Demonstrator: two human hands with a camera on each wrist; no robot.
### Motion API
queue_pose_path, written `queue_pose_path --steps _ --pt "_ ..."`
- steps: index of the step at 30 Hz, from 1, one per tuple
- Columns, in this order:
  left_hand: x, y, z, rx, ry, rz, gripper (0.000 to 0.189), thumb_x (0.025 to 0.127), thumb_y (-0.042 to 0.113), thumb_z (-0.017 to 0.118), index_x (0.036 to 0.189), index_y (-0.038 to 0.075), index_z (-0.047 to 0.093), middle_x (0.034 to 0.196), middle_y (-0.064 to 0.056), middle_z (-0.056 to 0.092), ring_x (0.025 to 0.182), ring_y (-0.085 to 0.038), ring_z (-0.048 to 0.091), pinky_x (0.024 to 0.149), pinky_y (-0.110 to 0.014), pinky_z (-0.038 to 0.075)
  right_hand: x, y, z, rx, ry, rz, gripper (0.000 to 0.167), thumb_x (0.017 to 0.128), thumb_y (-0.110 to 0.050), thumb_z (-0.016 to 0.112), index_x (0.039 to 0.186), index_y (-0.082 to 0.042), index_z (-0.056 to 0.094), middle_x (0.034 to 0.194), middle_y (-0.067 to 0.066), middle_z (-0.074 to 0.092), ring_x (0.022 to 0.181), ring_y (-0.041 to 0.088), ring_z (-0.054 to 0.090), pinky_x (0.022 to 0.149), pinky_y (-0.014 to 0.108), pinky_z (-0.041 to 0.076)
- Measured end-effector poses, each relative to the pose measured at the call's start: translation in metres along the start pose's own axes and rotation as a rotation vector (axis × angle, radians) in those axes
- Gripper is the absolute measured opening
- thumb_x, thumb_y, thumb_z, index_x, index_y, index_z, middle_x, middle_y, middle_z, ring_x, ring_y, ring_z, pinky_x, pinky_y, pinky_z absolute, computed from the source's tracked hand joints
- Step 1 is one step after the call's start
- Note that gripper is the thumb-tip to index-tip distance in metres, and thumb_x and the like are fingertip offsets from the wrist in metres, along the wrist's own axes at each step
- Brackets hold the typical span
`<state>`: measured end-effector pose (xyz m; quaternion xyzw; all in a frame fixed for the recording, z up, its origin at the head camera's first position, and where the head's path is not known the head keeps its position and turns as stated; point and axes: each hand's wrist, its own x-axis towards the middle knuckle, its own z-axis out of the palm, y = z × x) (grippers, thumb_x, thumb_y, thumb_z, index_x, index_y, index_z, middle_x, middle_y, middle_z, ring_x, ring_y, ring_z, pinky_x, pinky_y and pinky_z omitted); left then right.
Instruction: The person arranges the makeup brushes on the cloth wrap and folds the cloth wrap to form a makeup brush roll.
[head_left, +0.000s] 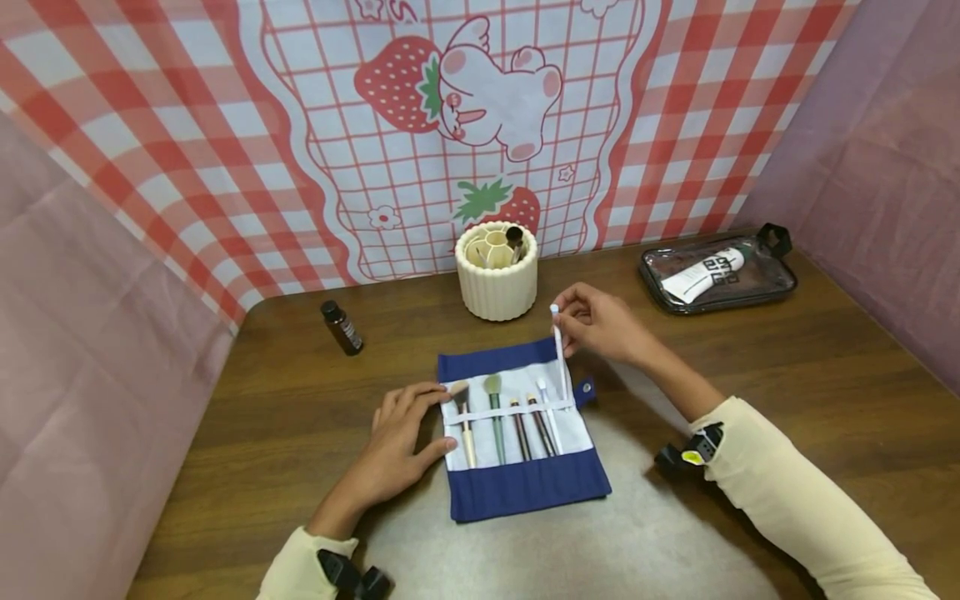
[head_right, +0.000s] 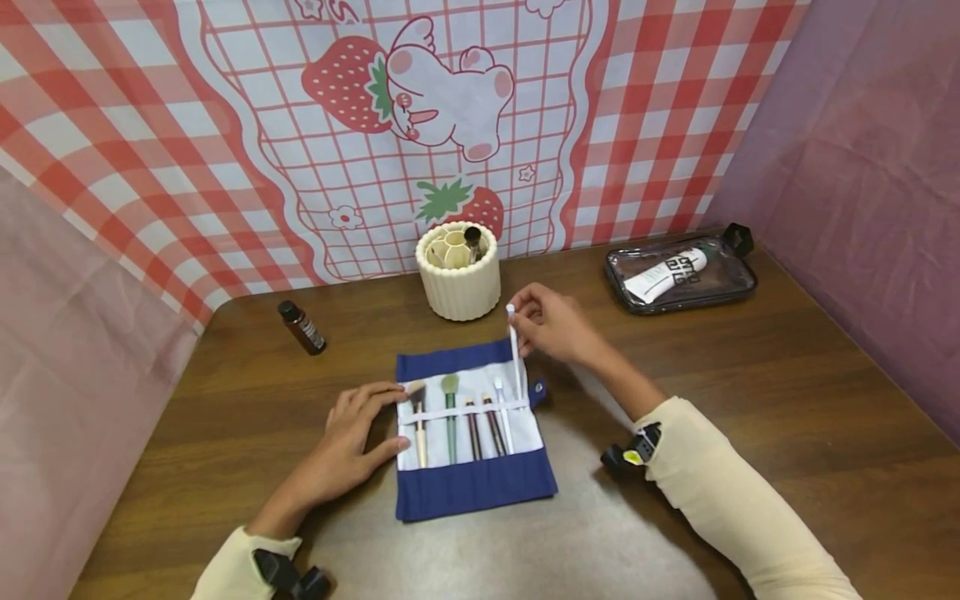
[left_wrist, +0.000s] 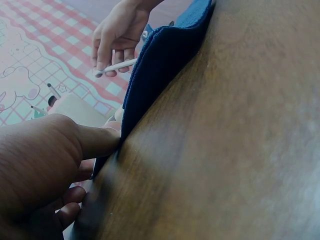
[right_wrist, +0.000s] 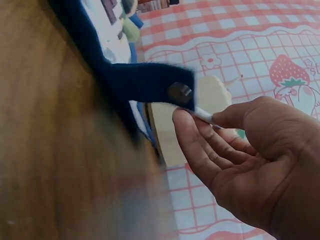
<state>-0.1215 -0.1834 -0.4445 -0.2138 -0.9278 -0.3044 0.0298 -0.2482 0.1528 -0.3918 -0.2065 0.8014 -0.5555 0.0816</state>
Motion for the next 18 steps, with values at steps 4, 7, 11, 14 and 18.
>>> queue_pose_path --steps 4,7,11,14,18 --pt "0.001 0.0 0.001 0.001 0.003 0.006 0.059 0.089 0.035 0.077 0.14 0.015 0.055 0.148 0.003 0.044 0.13 -0.026 0.034 0.097 -0.048 0.025 -0.004 0.003 0.003 -0.031 -0.057 0.035 0.02 0.099 -0.004 0.061 0.114 0.008 0.054 0.089 0.022 0.066 0.064 0.033 0.068 0.059 0.045 0.057" --pt "0.0 -0.001 0.001 0.0 0.005 0.012 0.059 0.089 0.034 0.077 0.14 0.015 0.054 0.148 0.002 0.044 0.13 -0.026 0.034 0.096 -0.048 0.025 -0.007 0.007 0.004 -0.107 -0.096 0.051 0.017 0.098 -0.007 0.062 0.11 0.004 0.057 0.086 0.017 0.066 0.063 0.029 0.067 0.057 0.042 0.057" --pt "0.0 -0.001 0.001 0.001 0.005 0.012 0.059 0.089 0.035 0.077 0.14 0.014 0.054 0.148 0.002 0.044 0.13 -0.026 0.035 0.097 -0.048 0.025 -0.012 0.01 0.004 -0.247 -0.157 0.045 0.014 0.096 -0.012 0.066 0.104 -0.002 0.061 0.086 0.01 0.066 0.065 0.021 0.064 0.058 0.035 0.054" --pt "0.0 0.0 0.0 0.002 0.003 0.009 0.06 0.089 0.035 0.077 0.14 0.015 0.054 0.148 0.002 0.043 0.13 -0.026 0.034 0.097 -0.049 0.025 -0.015 0.012 0.004 -0.329 -0.214 0.009 0.013 0.095 -0.015 0.068 0.102 -0.005 0.064 0.084 0.004 0.064 0.067 0.016 0.061 0.06 0.032 0.051" --pt "0.0 0.001 0.0 -0.001 0.002 0.01 0.061 0.089 0.036 0.077 0.141 0.015 0.054 0.149 0.001 0.043 0.13 -0.027 0.034 0.098 -0.049 0.024 -0.017 0.012 0.003 -0.396 -0.291 -0.057 0.012 0.093 -0.016 0.071 0.098 -0.007 0.065 0.081 -0.001 0.061 0.069 0.012 0.055 0.062 0.029 0.046"
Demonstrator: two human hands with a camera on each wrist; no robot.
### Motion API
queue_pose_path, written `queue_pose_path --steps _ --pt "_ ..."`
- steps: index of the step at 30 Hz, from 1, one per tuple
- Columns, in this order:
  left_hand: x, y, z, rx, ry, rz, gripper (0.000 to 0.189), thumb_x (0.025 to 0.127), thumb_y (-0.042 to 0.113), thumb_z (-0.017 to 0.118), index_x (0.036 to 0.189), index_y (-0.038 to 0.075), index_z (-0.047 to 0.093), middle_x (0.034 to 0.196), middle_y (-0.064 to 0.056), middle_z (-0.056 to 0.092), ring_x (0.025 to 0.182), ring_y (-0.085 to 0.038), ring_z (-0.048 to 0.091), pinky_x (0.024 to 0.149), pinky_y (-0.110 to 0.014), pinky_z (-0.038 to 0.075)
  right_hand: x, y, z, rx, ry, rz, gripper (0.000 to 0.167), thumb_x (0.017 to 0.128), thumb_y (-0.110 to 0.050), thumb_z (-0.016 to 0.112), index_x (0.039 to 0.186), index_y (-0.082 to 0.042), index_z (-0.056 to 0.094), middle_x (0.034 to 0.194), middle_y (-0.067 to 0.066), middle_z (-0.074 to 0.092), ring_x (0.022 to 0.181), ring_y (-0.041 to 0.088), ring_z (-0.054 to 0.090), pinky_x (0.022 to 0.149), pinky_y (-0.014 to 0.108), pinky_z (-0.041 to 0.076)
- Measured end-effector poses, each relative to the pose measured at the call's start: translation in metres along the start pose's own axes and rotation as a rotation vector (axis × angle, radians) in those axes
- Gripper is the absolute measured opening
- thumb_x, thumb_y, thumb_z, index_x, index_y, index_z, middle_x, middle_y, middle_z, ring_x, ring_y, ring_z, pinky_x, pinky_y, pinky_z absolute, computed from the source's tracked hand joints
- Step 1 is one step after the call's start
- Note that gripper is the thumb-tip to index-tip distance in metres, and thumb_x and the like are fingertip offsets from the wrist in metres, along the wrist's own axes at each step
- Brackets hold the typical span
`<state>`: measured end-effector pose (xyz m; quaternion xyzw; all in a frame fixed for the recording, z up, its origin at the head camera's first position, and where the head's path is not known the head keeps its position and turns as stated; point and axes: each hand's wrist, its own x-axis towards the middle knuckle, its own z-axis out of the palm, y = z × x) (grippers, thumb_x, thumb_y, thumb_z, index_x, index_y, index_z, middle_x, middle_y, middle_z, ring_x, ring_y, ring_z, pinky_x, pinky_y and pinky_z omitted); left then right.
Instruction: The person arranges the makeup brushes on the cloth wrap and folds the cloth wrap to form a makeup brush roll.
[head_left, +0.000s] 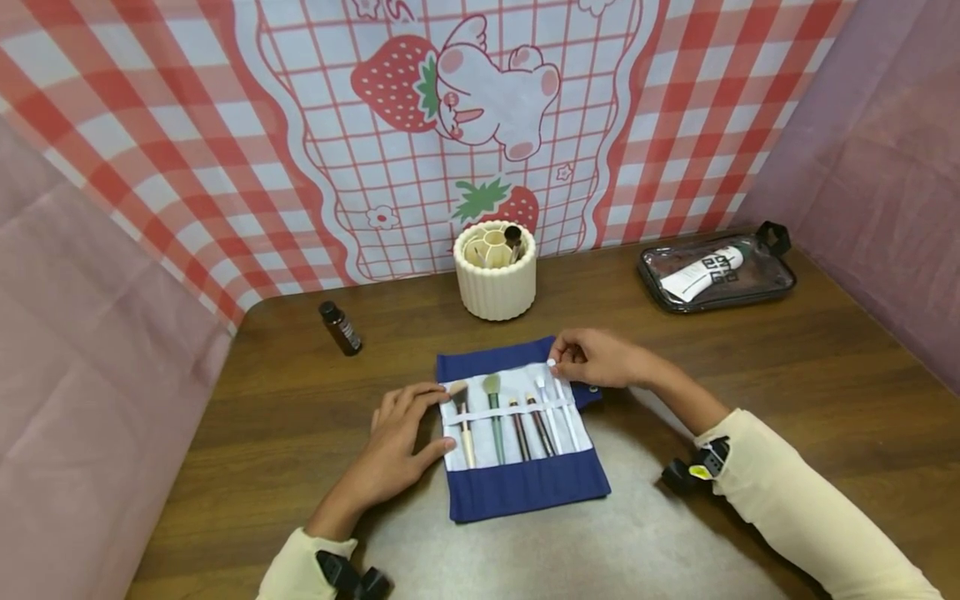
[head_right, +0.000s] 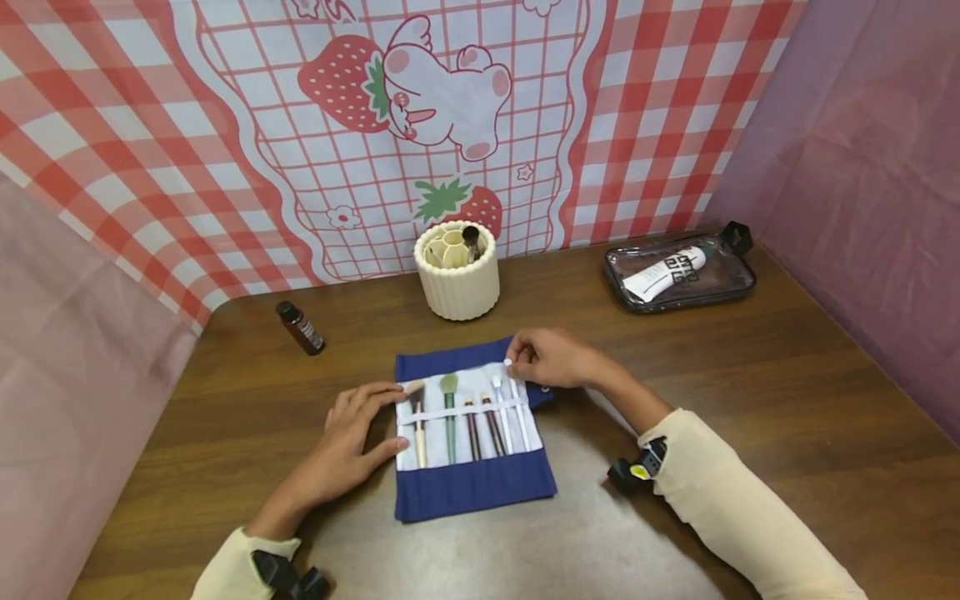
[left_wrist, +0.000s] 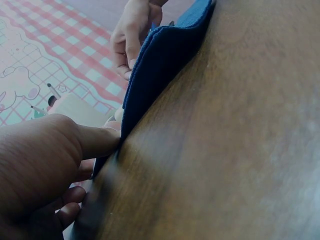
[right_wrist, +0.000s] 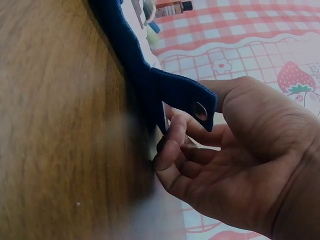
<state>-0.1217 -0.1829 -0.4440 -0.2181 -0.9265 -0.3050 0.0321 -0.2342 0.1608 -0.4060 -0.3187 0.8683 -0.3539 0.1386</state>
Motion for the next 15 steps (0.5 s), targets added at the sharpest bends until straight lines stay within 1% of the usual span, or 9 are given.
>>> queue_pose_path --steps 2,7,11,15 --pt "0.0002 -0.0001 0.0002 0.001 0.002 0.004 0.06 0.089 0.036 0.077 0.141 0.015 0.054 0.149 0.001 0.043 0.13 -0.026 0.034 0.098 -0.049 0.024 -0.0013 -0.0012 -0.0002 -0.016 -0.026 -0.019 0.01 0.092 -0.016 0.072 0.095 -0.009 0.066 0.08 -0.002 0.059 0.068 0.012 0.053 0.063 0.029 0.044" --pt "-0.0002 0.0 0.0002 0.002 0.006 0.009 0.06 0.089 0.035 0.077 0.141 0.015 0.054 0.149 0.0 0.043 0.13 -0.027 0.034 0.098 -0.05 0.025 -0.0052 -0.0041 -0.0014 -0.096 -0.046 -0.046 0.008 0.09 -0.019 0.075 0.088 -0.017 0.068 0.083 0.0 0.055 0.076 0.014 0.05 0.067 0.031 0.041" --pt "-0.0006 0.0004 0.0001 0.002 0.004 0.003 0.06 0.089 0.035 0.078 0.14 0.014 0.054 0.149 0.001 0.043 0.131 -0.027 0.034 0.098 -0.05 0.025 -0.0071 -0.0054 -0.0011 -0.132 -0.041 -0.065 0.009 0.089 -0.02 0.077 0.086 -0.02 0.068 0.084 0.001 0.055 0.079 0.016 0.05 0.069 0.033 0.041" --pt "-0.0007 0.0004 0.0004 0.001 -0.001 -0.003 0.06 0.089 0.035 0.078 0.14 0.015 0.054 0.149 0.002 0.043 0.131 -0.027 0.034 0.099 -0.05 0.024 -0.0079 -0.0052 0.0 -0.154 -0.032 -0.078 0.01 0.088 -0.02 0.078 0.085 -0.021 0.068 0.084 0.0 0.056 0.08 0.016 0.05 0.07 0.032 0.041"
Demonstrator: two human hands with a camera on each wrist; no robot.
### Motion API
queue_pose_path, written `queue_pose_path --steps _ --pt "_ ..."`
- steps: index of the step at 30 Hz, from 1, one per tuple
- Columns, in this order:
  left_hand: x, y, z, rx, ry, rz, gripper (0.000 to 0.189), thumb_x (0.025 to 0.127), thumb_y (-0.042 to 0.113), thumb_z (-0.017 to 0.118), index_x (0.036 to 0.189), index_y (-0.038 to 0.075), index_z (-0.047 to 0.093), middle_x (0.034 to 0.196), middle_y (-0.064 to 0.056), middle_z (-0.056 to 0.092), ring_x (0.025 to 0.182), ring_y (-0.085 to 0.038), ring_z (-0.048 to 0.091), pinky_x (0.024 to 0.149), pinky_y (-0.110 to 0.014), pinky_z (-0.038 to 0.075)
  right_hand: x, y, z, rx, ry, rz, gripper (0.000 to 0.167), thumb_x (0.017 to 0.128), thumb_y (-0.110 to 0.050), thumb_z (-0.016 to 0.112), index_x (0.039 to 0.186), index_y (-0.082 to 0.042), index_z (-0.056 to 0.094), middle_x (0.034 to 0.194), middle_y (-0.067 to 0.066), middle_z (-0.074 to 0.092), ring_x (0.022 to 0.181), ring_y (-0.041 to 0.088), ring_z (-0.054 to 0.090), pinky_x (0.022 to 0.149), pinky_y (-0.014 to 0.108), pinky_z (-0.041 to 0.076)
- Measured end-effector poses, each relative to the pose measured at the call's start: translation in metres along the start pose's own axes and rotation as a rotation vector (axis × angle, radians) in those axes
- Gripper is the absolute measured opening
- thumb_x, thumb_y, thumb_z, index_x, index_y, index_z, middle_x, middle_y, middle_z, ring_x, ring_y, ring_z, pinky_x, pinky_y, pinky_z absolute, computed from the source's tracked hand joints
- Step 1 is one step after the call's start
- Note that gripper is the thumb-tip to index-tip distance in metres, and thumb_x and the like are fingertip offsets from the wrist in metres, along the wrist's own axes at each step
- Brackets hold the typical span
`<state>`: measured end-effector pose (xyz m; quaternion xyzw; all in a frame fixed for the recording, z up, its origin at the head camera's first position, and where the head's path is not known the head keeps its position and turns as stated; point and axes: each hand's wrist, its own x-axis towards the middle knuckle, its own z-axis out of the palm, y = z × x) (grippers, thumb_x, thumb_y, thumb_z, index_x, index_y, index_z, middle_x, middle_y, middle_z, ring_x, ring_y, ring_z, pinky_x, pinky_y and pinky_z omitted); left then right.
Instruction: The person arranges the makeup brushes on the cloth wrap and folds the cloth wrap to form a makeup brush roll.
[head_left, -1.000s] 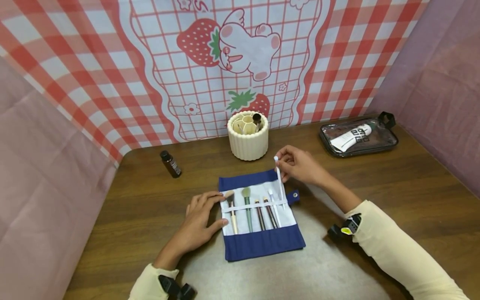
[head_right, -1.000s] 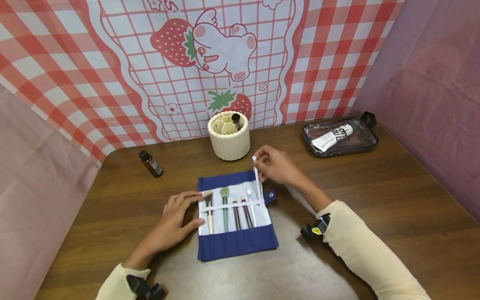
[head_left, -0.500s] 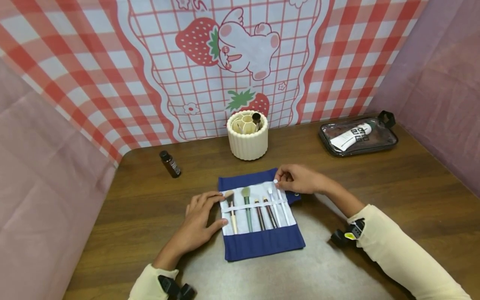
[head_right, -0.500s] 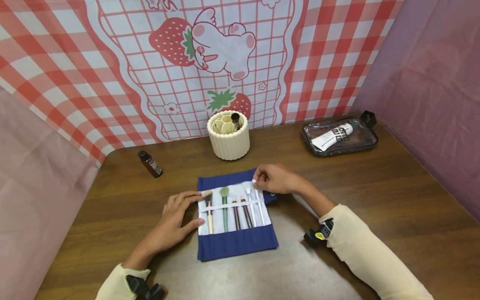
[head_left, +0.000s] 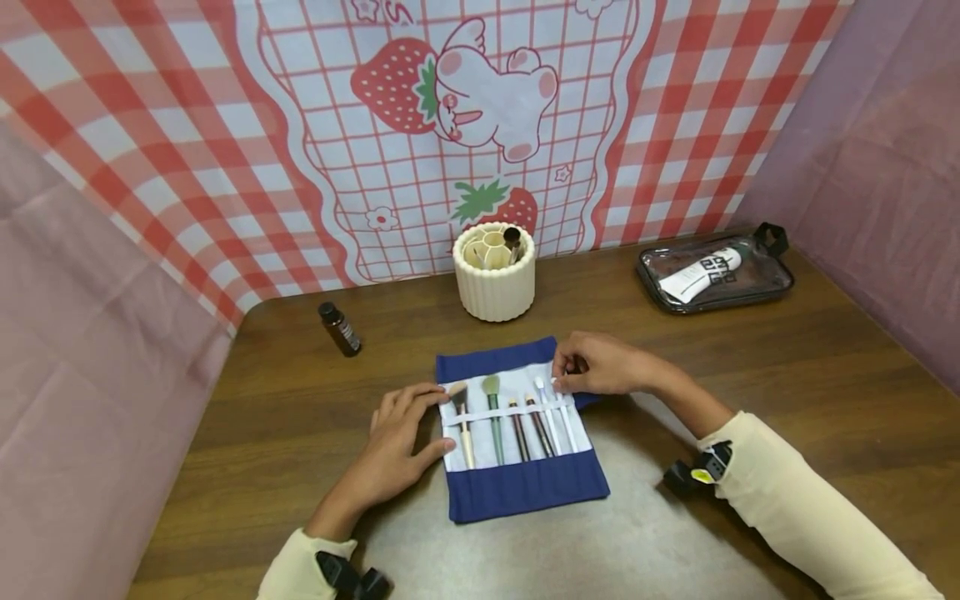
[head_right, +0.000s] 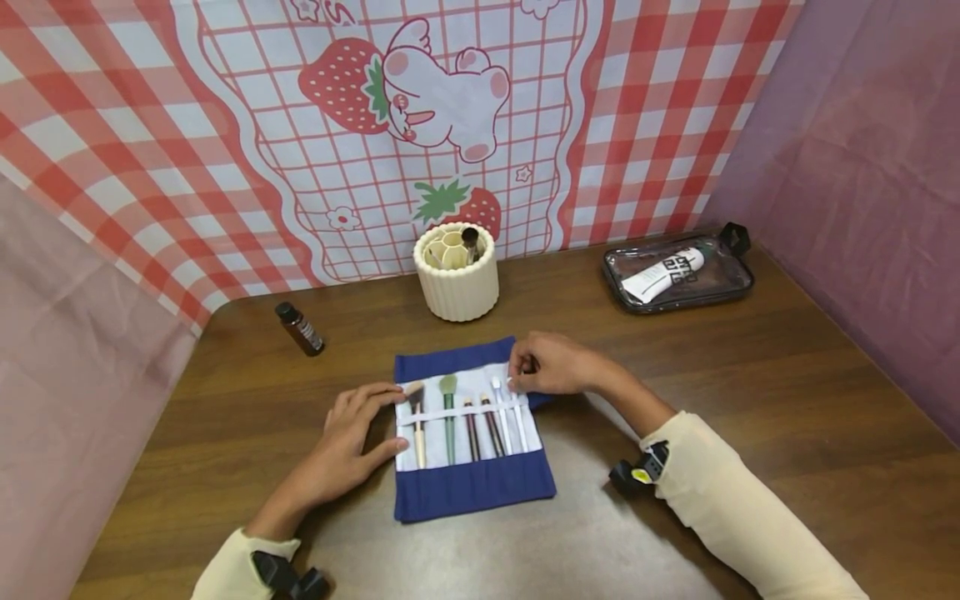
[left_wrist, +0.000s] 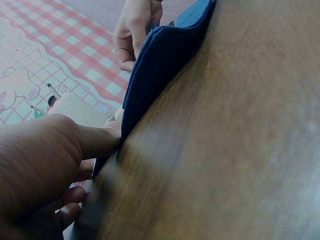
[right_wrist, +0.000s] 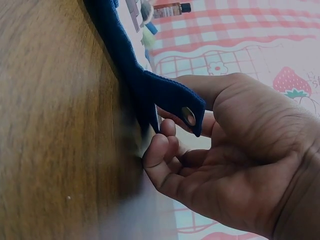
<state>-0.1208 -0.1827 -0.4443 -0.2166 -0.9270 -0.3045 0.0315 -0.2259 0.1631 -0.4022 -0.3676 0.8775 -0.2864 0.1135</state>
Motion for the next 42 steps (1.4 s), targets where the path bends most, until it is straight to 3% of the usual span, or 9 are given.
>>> queue_pose_path --steps 6,9,13,14,17,22,29,36,42 --pt "0.001 0.0 0.0 0.001 -0.002 0.0 0.06 0.089 0.035 0.078 0.14 0.015 0.054 0.149 0.002 0.043 0.13 -0.026 0.034 0.099 -0.05 0.024 -0.002 -0.003 0.0 -0.035 -0.003 0.016 0.005 0.091 -0.022 0.075 0.089 -0.02 0.07 0.085 -0.003 0.056 0.08 0.014 0.051 0.07 0.034 0.044" --pt "0.001 0.001 0.0 0.0 -0.006 -0.006 0.06 0.089 0.035 0.077 0.14 0.015 0.054 0.149 0.002 0.043 0.13 -0.026 0.034 0.099 -0.049 0.024 -0.003 -0.007 -0.002 -0.071 0.012 0.018 0.004 0.095 -0.021 0.07 0.095 -0.016 0.071 0.085 -0.003 0.056 0.078 0.012 0.051 0.077 0.038 0.047" --pt "0.001 0.0 -0.002 -0.023 -0.017 0.002 0.059 0.089 0.034 0.077 0.14 0.014 0.054 0.149 0.001 0.043 0.132 -0.027 0.033 0.101 -0.05 0.022 -0.005 -0.019 -0.004 -0.119 0.092 -0.005 0.007 0.097 -0.02 0.068 0.101 -0.014 0.07 0.089 -0.003 0.057 0.079 0.01 0.053 0.079 0.036 0.048" --pt "0.001 0.0 -0.002 -0.033 -0.019 0.008 0.059 0.09 0.034 0.077 0.14 0.014 0.054 0.149 0.0 0.042 0.132 -0.027 0.033 0.101 -0.051 0.022 -0.006 -0.024 -0.004 -0.118 0.114 -0.014 0.008 0.097 -0.02 0.069 0.102 -0.014 0.07 0.091 -0.003 0.058 0.081 0.01 0.054 0.072 0.033 0.048" --pt "0.003 0.0 -0.006 -0.069 -0.013 0.037 0.057 0.091 0.031 0.076 0.14 0.012 0.054 0.148 -0.003 0.042 0.133 -0.027 0.034 0.101 -0.052 0.024 -0.01 -0.04 -0.001 -0.066 0.149 -0.059 0.011 0.097 -0.018 0.068 0.106 -0.012 0.07 0.094 -0.005 0.062 0.083 0.008 0.058 0.072 0.031 0.05" --pt "0.01 -0.001 -0.015 -0.066 0.014 0.088 0.049 0.096 0.02 0.07 0.141 0.011 0.053 0.147 -0.007 0.043 0.13 -0.027 0.038 0.103 -0.055 0.031 -0.017 -0.075 0.017 0.045 0.061 -0.117 0.014 0.098 -0.018 0.066 0.11 -0.011 0.07 0.098 -0.01 0.067 0.087 0.004 0.062 0.075 0.03 0.054" --pt "0.023 -0.004 -0.022 0.072 -0.024 0.145 0.046 0.099 0.011 0.063 0.144 0.013 0.054 0.152 -0.005 0.044 0.128 -0.03 0.04 0.1 -0.054 0.031 -0.029 -0.114 0.055 0.048 -0.132 -0.281 0.021 0.102 -0.027 0.06 0.12 -0.018 0.067 0.11 -0.012 0.064 0.094 -0.002 0.058 0.082 0.02 0.048" --pt "0.025 -0.006 -0.023 0.135 -0.08 0.122 0.045 0.099 0.012 0.063 0.144 0.015 0.056 0.155 -0.004 0.042 0.13 -0.032 0.038 0.096 -0.053 0.032 -0.039 -0.119 0.069 -0.083 -0.243 -0.413 0.027 0.104 -0.031 0.055 0.127 -0.019 0.064 0.116 -0.013 0.061 0.103 -0.002 0.052 0.088 0.017 0.043" --pt "0.023 -0.005 -0.023 0.144 -0.073 0.1 0.043 0.099 0.014 0.064 0.141 0.016 0.058 0.152 -0.004 0.046 0.128 -0.031 0.04 0.092 -0.05 0.033 -0.042 -0.115 0.067 -0.11 -0.244 -0.411 0.023 0.104 -0.028 0.056 0.123 -0.019 0.066 0.113 -0.013 0.061 0.1 -0.001 0.053 0.085 0.017 0.043"
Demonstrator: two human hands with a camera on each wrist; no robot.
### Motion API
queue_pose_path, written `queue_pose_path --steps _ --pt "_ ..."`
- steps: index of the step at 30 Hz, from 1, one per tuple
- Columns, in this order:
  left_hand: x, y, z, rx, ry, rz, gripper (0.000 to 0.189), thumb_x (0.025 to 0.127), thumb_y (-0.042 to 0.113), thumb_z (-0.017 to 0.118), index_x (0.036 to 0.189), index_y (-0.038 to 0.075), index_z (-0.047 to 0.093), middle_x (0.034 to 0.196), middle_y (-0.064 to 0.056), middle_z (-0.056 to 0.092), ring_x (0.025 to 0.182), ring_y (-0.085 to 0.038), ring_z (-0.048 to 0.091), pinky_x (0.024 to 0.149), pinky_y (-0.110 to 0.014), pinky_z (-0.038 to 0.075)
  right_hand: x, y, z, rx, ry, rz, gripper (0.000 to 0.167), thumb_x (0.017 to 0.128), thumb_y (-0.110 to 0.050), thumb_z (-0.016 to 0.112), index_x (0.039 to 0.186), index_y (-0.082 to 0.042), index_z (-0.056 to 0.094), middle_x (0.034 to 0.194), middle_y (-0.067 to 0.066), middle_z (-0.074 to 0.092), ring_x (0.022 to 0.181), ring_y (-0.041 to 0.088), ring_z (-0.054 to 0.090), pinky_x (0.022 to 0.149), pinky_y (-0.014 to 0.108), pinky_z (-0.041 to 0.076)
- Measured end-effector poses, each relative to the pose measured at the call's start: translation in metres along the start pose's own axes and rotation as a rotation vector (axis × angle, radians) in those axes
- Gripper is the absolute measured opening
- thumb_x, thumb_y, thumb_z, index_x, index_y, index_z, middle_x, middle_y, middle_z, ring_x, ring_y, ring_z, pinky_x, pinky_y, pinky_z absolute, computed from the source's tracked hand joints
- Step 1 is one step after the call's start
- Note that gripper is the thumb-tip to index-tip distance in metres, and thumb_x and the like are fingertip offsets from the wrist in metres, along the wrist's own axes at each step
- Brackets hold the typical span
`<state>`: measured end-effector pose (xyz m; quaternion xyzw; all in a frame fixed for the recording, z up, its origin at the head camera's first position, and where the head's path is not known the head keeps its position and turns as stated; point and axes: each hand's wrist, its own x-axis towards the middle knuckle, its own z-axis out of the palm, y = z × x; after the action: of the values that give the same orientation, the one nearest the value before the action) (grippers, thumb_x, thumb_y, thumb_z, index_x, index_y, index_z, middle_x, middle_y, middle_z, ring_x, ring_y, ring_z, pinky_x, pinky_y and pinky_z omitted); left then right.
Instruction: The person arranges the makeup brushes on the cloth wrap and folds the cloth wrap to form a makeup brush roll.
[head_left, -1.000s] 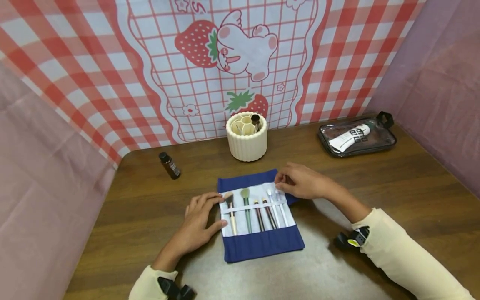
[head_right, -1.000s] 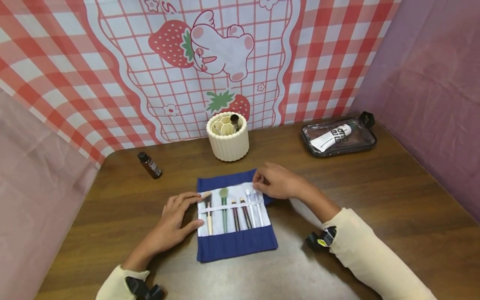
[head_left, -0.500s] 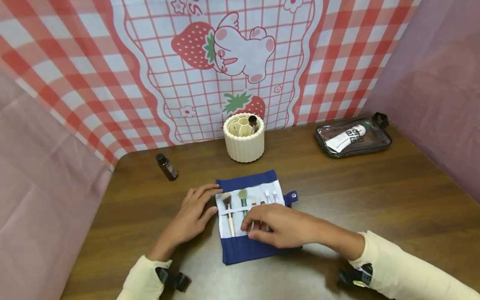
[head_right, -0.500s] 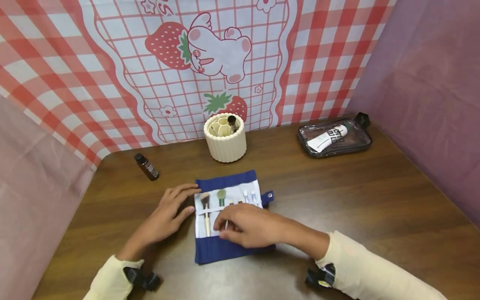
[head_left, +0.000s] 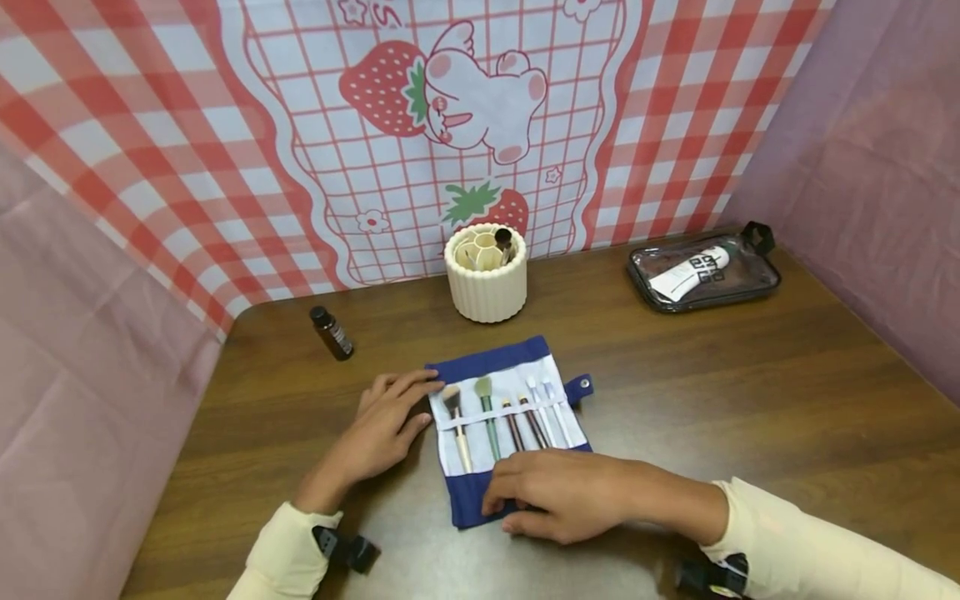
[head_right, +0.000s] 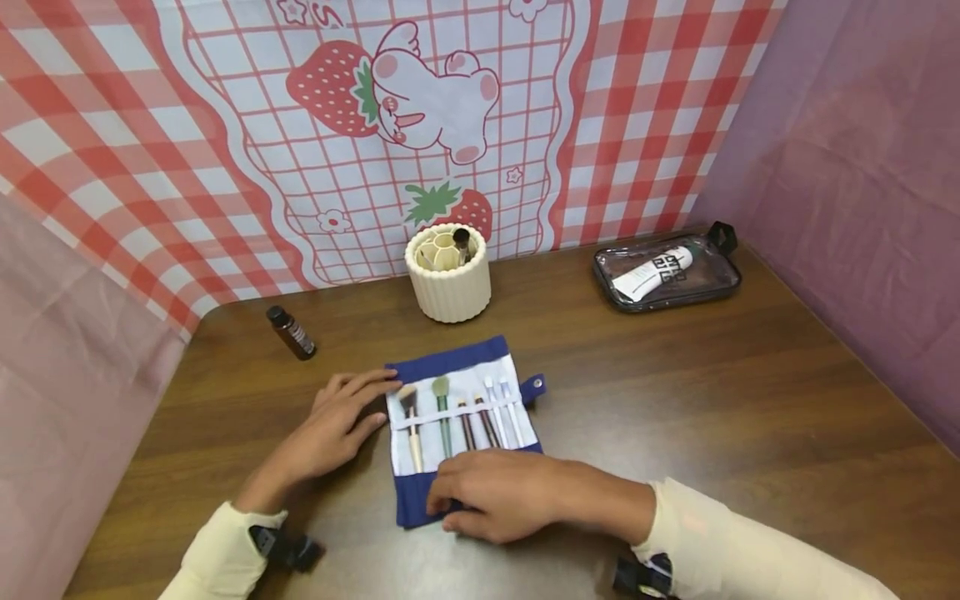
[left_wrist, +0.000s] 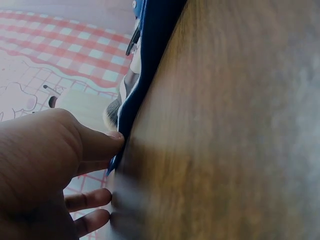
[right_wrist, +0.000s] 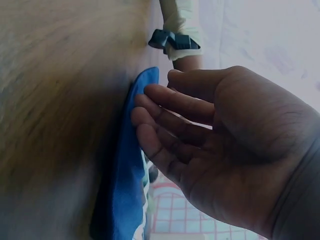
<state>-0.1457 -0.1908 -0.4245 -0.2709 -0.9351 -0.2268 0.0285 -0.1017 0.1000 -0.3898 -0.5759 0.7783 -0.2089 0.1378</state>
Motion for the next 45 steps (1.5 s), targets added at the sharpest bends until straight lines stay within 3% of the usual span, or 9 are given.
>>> queue_pose_path --steps 11,18,22,26,30,35,38,42,45 --pt "-0.008 0.009 0.003 0.041 0.055 0.064 0.027 0.095 0.013 0.069 0.123 0.015 0.068 0.125 -0.002 0.059 0.111 -0.026 0.047 0.091 -0.049 0.037 -0.037 0.011 -0.013 -0.021 0.057 0.174 0.007 0.103 -0.027 0.059 0.101 -0.026 0.066 0.095 -0.02 0.056 0.088 -0.001 0.054 0.078 0.023 0.047" --pt "-0.013 0.027 0.006 -0.021 0.035 0.131 0.01 0.094 0.012 0.071 0.104 0.015 0.072 0.099 0.005 0.059 0.096 -0.015 0.046 0.086 -0.038 0.04 -0.069 0.029 -0.027 -0.039 0.089 0.272 0.01 0.103 -0.024 0.058 0.096 -0.026 0.065 0.091 -0.02 0.055 0.084 0.001 0.052 0.074 0.028 0.048" --pt "-0.015 0.04 0.008 -0.074 -0.043 0.159 0.003 0.097 0.017 0.068 0.098 0.016 0.07 0.094 0.01 0.058 0.092 -0.011 0.047 0.083 -0.034 0.042 -0.081 0.038 -0.031 -0.074 0.137 0.3 0.009 0.102 -0.02 0.061 0.095 -0.024 0.066 0.088 -0.018 0.054 0.079 0.001 0.051 0.072 0.028 0.047" --pt "-0.017 0.055 0.008 -0.129 -0.185 0.136 0.007 0.101 0.024 0.062 0.098 0.02 0.067 0.095 0.014 0.057 0.09 -0.006 0.051 0.081 -0.03 0.046 -0.088 0.044 -0.033 -0.111 0.186 0.33 0.007 0.1 -0.018 0.062 0.096 -0.022 0.067 0.087 -0.017 0.054 0.079 0.001 0.05 0.072 0.03 0.047" --pt "-0.016 0.068 0.008 -0.186 -0.288 0.149 0.006 0.1 0.027 0.064 0.097 0.023 0.065 0.09 0.015 0.054 0.084 -0.003 0.052 0.075 -0.023 0.046 -0.092 0.047 -0.032 -0.16 0.205 0.382 0.005 0.1 -0.019 0.063 0.099 -0.021 0.068 0.093 -0.016 0.055 0.085 0.003 0.053 0.077 0.034 0.049" --pt "-0.015 0.078 0.008 -0.203 -0.332 0.155 0.011 0.096 0.033 0.069 0.094 0.024 0.064 0.083 0.015 0.051 0.079 -0.002 0.05 0.069 -0.02 0.042 -0.096 0.048 -0.032 -0.19 0.183 0.439 0.006 0.1 -0.024 0.064 0.104 -0.022 0.067 0.1 -0.014 0.057 0.094 0.006 0.055 0.081 0.037 0.049" --pt "-0.015 0.078 0.01 -0.189 -0.344 0.146 0.019 0.091 0.036 0.076 0.095 0.022 0.063 0.082 0.012 0.051 0.08 -0.003 0.048 0.071 -0.021 0.042 -0.098 0.046 -0.032 -0.208 0.15 0.451 0.015 0.098 -0.033 0.066 0.108 -0.021 0.067 0.104 -0.012 0.056 0.098 0.007 0.054 0.084 0.038 0.049" --pt "-0.015 0.077 0.011 -0.191 -0.356 0.126 0.028 0.086 0.033 0.081 0.099 0.02 0.06 0.094 0.009 0.048 0.083 -0.004 0.047 0.073 -0.021 0.043 -0.1 0.042 -0.032 -0.214 0.12 0.44 0.025 0.095 -0.045 0.068 0.106 -0.023 0.064 0.105 -0.01 0.053 0.099 0.008 0.05 0.084 0.038 0.049" --pt "-0.016 0.077 0.012 -0.197 -0.352 0.11 0.026 0.088 0.029 0.079 0.102 0.019 0.059 0.102 0.007 0.045 0.083 -0.004 0.048 0.072 -0.021 0.045 -0.1 0.038 -0.032 -0.201 0.102 0.413 0.025 0.093 -0.048 0.069 0.102 -0.027 0.061 0.103 -0.012 0.05 0.096 0.007 0.048 0.082 0.037 0.048"
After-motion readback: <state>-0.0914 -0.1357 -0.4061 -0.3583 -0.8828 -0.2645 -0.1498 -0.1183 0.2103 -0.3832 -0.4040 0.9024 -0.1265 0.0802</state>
